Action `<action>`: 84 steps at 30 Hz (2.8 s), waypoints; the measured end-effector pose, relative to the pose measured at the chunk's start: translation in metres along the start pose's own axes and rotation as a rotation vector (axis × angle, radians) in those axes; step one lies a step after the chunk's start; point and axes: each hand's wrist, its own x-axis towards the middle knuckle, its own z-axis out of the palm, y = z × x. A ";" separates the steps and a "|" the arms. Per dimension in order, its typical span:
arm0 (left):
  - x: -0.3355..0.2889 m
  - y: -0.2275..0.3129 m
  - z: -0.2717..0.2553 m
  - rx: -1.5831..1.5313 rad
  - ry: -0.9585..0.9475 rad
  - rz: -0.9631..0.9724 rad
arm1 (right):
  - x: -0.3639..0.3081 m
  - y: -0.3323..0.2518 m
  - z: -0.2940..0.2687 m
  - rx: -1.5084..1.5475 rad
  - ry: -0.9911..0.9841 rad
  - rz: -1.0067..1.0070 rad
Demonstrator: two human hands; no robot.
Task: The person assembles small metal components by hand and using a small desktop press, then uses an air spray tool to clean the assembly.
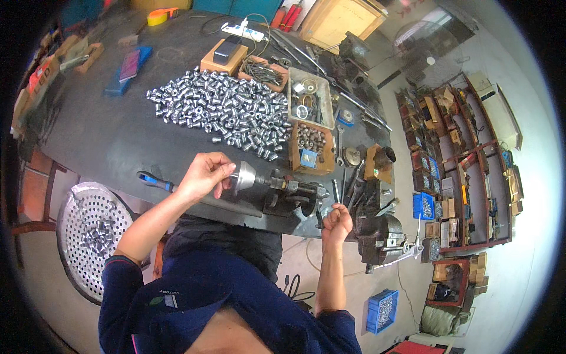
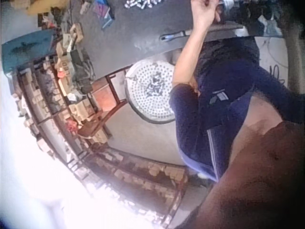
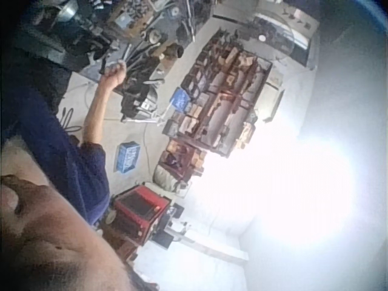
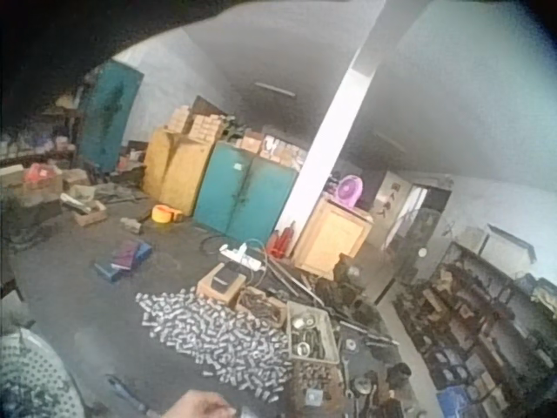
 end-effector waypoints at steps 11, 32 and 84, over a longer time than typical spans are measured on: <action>0.000 -0.012 -0.001 0.073 -0.074 0.244 | 0.014 -0.032 0.017 0.031 -0.149 -0.098; 0.000 -0.016 -0.004 0.011 -0.053 0.204 | 0.039 0.045 -0.021 0.003 0.159 0.116; 0.004 -0.028 0.025 0.596 0.367 0.440 | 0.007 0.022 -0.017 -0.026 0.040 -0.073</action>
